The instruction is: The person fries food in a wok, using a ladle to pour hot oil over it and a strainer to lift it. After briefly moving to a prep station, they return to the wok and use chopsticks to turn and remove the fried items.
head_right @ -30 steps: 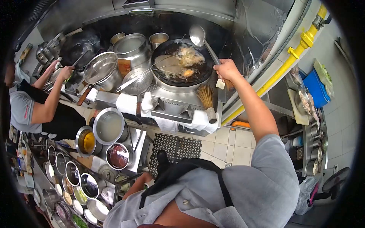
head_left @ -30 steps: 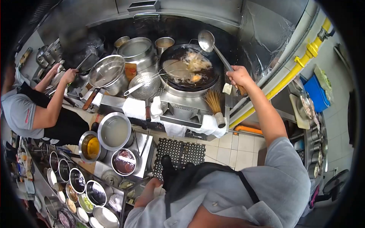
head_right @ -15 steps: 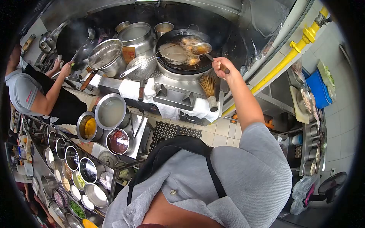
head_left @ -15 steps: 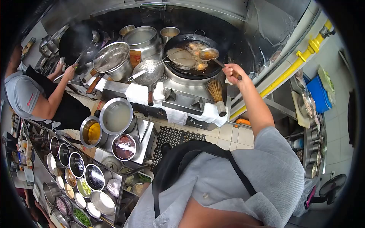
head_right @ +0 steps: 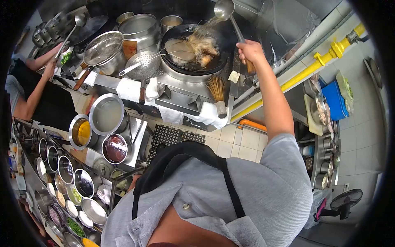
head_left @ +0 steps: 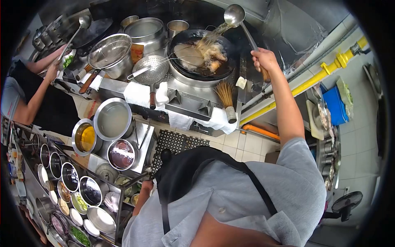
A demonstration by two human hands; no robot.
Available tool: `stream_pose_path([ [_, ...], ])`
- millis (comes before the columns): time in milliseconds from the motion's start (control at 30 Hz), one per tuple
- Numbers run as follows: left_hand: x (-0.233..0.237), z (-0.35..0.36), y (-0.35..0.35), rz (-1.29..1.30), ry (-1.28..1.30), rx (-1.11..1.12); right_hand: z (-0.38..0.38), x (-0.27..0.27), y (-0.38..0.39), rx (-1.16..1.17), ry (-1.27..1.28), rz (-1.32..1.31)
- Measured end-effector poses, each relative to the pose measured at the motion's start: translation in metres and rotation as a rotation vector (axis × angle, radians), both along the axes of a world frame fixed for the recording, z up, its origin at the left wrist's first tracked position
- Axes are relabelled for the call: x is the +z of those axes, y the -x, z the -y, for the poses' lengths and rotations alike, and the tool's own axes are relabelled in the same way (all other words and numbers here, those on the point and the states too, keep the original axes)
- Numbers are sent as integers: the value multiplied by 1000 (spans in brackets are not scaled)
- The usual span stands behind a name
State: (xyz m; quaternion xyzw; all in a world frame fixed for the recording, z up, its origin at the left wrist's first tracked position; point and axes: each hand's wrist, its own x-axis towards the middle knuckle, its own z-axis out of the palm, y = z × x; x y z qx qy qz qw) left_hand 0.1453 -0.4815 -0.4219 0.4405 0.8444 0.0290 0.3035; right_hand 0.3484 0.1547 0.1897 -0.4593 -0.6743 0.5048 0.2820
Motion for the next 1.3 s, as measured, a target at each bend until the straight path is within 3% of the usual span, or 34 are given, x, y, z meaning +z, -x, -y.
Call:
stream_pose_path([
  [67,-6,2,-6,-30,-101,14,13,-4,-2,-7,-69,62],
  [167,-9,1,-4,-40,166,-268,17,-33,-6,6,-74,199],
  [300,12,5,-5,13,167,-402,11,-94,-6,52,-39,318],
  [333,5,8,-4,9,160,-399,15,-102,-2,47,9,349],
  [400,10,21,-9,-66,-215,-188,19,-116,7,97,-53,472],
  [433,17,20,-6,83,6,-105,1,-139,5,142,-190,539],
  [533,26,24,-6,123,-136,32,-11,-158,21,123,-421,761],
  [567,24,25,-3,88,-52,-56,-20,-169,23,126,-424,759],
  [667,32,23,-3,69,-24,16,-30,-176,37,66,-484,699],
  [733,30,24,0,51,32,-19,-29,-163,47,-13,150,322],
  [767,28,23,0,35,84,-59,-46,-171,48,-35,366,195],
  [800,27,23,0,35,87,-57,-48,-161,44,-32,368,195],
  [867,27,22,-3,25,-16,48,-38,-129,37,41,965,-386],
  [900,36,19,-2,22,-15,43,-44,-129,37,-83,1045,-534],
  [967,64,8,3,414,258,471,-41,-115,28,-62,1106,-665],
  [1000,63,8,4,411,259,463,-41,-109,23,-56,1132,-695],
  [1100,44,13,6,260,114,354,-40,-92,9,-35,1126,-690],
  [1167,22,16,15,-13,67,-59,-39,-80,2,-1,1090,-677],
  [1267,94,-25,18,466,407,550,-27,-53,2,6,1007,-539],
  [1300,108,-32,23,467,412,545,-25,-49,2,13,964,-503],
])
